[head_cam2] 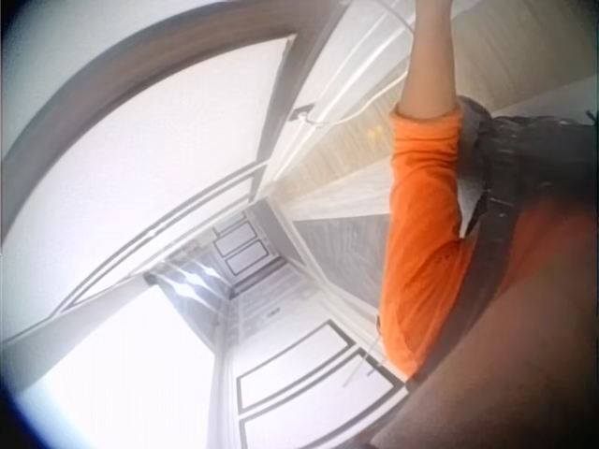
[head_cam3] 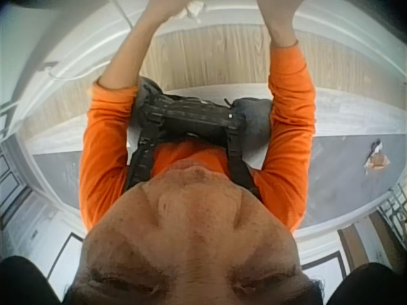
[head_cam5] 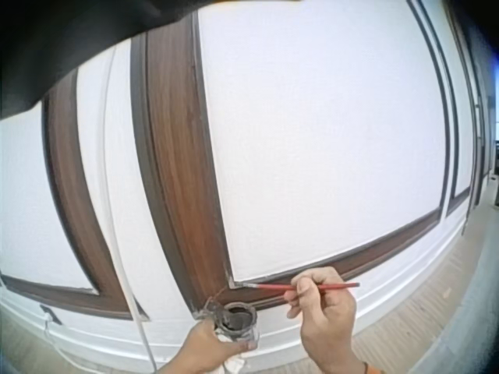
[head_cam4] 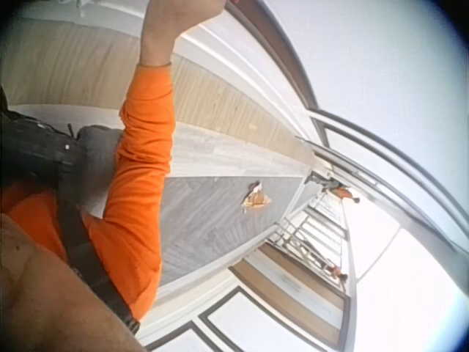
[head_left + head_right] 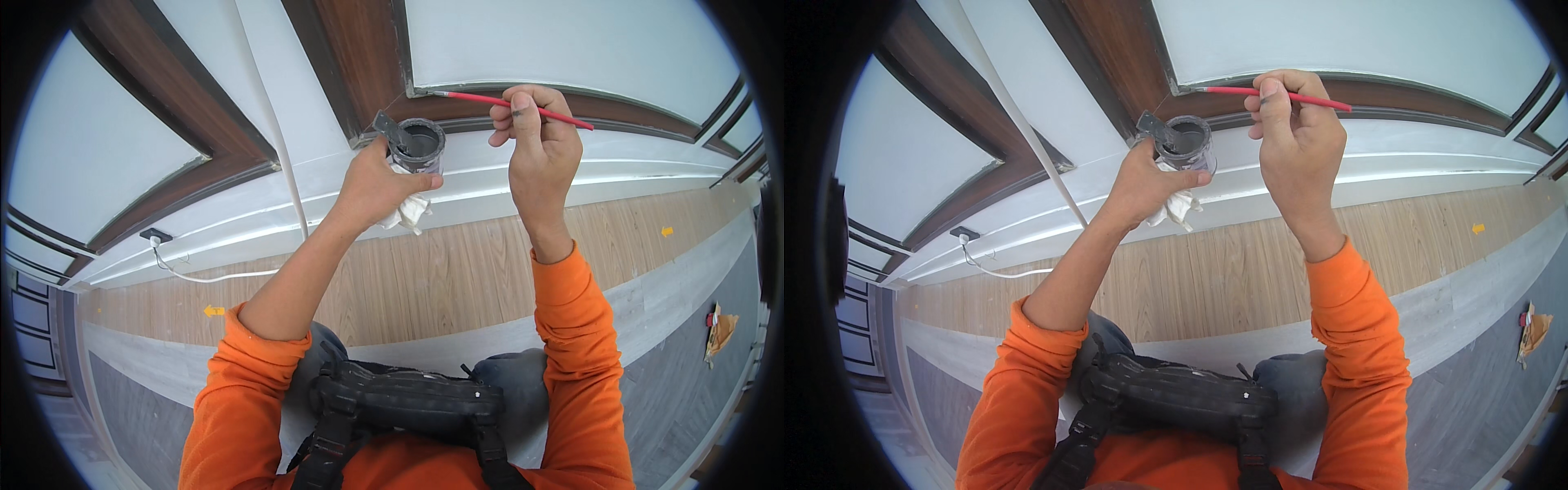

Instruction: The person paints the edges of a dark brown wooden wall panel with a small brush, repeatedly dipping the brush into a paint can held in the other hand. The person works along the upper trim and corners of the panel in a hallway.

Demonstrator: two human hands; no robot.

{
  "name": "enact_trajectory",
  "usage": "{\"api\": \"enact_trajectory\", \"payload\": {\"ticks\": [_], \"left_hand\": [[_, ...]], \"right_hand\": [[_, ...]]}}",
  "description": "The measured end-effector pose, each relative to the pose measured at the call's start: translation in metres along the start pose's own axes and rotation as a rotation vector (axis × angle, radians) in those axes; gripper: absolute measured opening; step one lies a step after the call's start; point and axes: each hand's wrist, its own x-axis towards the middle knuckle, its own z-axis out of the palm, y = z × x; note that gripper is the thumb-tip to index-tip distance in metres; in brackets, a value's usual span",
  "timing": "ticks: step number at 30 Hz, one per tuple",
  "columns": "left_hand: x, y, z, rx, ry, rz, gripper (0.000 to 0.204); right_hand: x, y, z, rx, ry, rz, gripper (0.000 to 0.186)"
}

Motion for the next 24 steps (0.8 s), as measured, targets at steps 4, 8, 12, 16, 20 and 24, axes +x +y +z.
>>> {"api": "enact_trajectory", "payload": {"ticks": [4,8,12,16,20,24], "left_hand": [[-0.015,0.012,-0.004,-0.043,0.003,-0.039,0.072],[-0.038,0.018,-0.008,-0.069,-0.01,-0.05,0.07],[-0.058,0.015,-0.005,-0.023,0.025,-0.053,0.064],[-0.06,0.013,-0.008,0.003,-0.001,-0.017,0.061],[-0.062,0.011,-0.009,0.013,0.006,-0.047,0.06],[-0.064,0.013,-0.008,-0.027,-0.007,-0.029,0.06]], "right_hand": [[0.007,-0.009,0.002,0.007,-0.007,-0.032,0.019],[0.012,-0.025,-0.001,0.016,0.101,0.021,0.019],[-0.004,-0.028,0.001,0.038,0.161,0.127,0.018],[-0.016,-0.015,0.005,0.032,0.126,0.026,0.018],[-0.019,-0.009,0.011,0.027,0.092,0.009,0.017],[-0.02,-0.006,0.012,-0.019,0.074,-0.024,0.018]]}}
